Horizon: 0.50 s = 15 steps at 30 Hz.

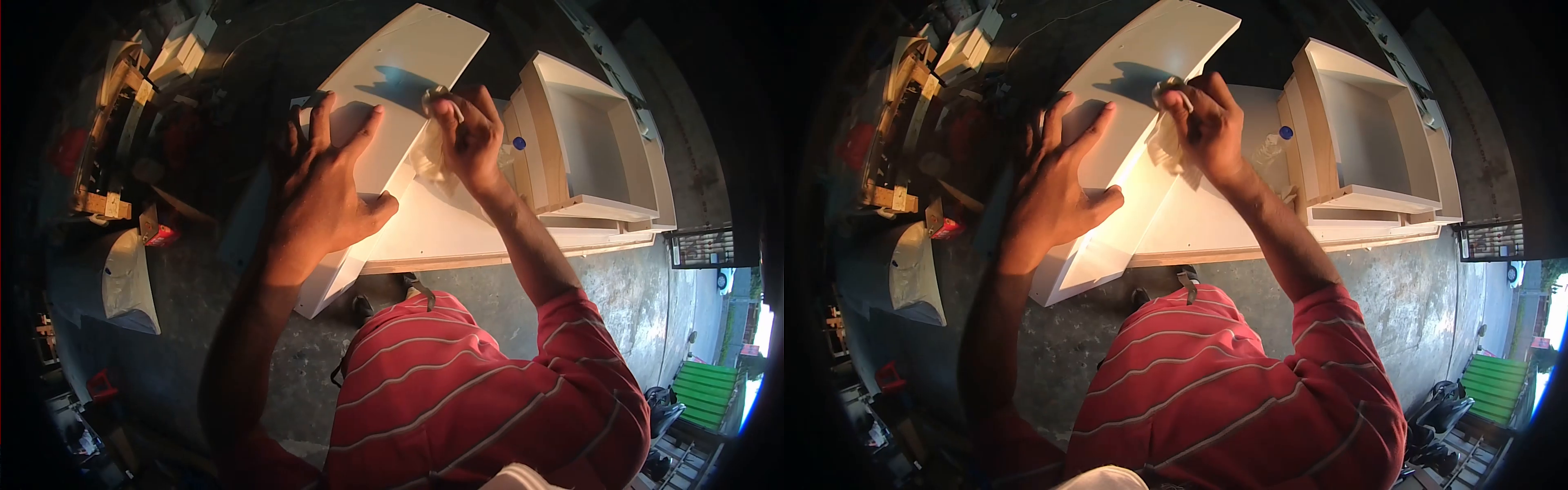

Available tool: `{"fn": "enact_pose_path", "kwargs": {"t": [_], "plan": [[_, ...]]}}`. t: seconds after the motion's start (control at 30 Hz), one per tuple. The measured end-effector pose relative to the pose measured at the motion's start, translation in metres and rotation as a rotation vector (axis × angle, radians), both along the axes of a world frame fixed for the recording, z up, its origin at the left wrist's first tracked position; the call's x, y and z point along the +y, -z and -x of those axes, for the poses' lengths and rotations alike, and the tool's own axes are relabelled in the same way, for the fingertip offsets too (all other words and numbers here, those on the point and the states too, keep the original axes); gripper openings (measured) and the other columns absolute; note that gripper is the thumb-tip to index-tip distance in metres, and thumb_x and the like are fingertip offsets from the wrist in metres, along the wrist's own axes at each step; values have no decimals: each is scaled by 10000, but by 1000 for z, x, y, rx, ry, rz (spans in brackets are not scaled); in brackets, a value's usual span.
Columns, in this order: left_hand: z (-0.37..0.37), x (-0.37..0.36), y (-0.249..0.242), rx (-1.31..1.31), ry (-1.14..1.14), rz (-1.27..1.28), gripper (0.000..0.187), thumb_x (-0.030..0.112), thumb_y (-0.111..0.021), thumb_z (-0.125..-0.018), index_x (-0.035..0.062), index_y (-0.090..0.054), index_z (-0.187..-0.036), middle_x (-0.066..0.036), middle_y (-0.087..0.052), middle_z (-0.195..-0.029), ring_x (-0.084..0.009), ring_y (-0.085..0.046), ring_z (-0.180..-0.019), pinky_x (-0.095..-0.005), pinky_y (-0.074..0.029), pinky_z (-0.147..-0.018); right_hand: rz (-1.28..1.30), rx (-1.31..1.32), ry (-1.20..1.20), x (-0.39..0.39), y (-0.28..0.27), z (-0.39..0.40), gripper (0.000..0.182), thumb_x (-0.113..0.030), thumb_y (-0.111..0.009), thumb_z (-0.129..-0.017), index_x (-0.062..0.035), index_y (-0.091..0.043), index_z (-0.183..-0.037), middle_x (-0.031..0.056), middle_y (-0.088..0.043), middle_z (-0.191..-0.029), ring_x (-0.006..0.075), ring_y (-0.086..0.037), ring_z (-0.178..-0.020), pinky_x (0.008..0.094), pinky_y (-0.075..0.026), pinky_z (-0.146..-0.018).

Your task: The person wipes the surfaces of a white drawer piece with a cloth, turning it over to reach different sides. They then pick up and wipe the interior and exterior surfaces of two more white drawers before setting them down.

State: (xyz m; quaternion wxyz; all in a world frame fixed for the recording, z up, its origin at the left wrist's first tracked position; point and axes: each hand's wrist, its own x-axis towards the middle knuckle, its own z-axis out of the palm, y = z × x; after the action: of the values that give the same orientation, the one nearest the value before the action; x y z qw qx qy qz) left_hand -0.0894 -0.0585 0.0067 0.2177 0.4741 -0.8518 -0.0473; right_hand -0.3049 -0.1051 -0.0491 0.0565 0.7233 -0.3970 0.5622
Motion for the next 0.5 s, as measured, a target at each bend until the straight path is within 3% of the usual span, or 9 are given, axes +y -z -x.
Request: {"fn": "enact_pose_path", "kwargs": {"t": [0.13, 0.27, 0.43, 0.5], "plan": [[1, 1, -1, -10, -2, 11, 831, 324, -745, -629, 140, -486, -1397, -274, -288, -1441, -474, -315, -1315, -549, -201, -1134, 41, 87, -123, 24, 2, -18, 107, -76, -725, -825, -7, -676, -890, 114, -612, -800, 225, -612, -678, 301, -491, -567], [-1, -1, 2, -34, 10, 32, 842, 324, -746, -631, 141, -474, -1407, -281, -281, -1440, -471, -324, -1324, -556, -179, -1141, 47, 13, -265, 28, 9, -21, 152, -63, -750, -790, -13, -672, -911, 107, -601, -810, 239, -632, -697, 315, -504, -569], [1, 1, -1, -22, 1, 19, 833, 296, -744, -644, 160, -461, -1415, -246, -284, -1450, -439, -318, -1324, -530, -199, -1133, 49, -8, -24, 9, 4, -11, 104, -94, -692, -862, -46, -667, -951, 88, -591, -779, 242, -606, -642, 314, -488, -552], [0, 0, -1, -40, -6, 30, 821, 267, -737, -658, 182, -451, -1423, -215, -297, -1456, -410, -319, -1318, -505, -232, -1119, 45, 53, -121, 25, 4, -13, 116, -108, -709, -843, -56, -665, -937, 74, -589, -779, 232, -609, -645, 326, -482, -520]]}}
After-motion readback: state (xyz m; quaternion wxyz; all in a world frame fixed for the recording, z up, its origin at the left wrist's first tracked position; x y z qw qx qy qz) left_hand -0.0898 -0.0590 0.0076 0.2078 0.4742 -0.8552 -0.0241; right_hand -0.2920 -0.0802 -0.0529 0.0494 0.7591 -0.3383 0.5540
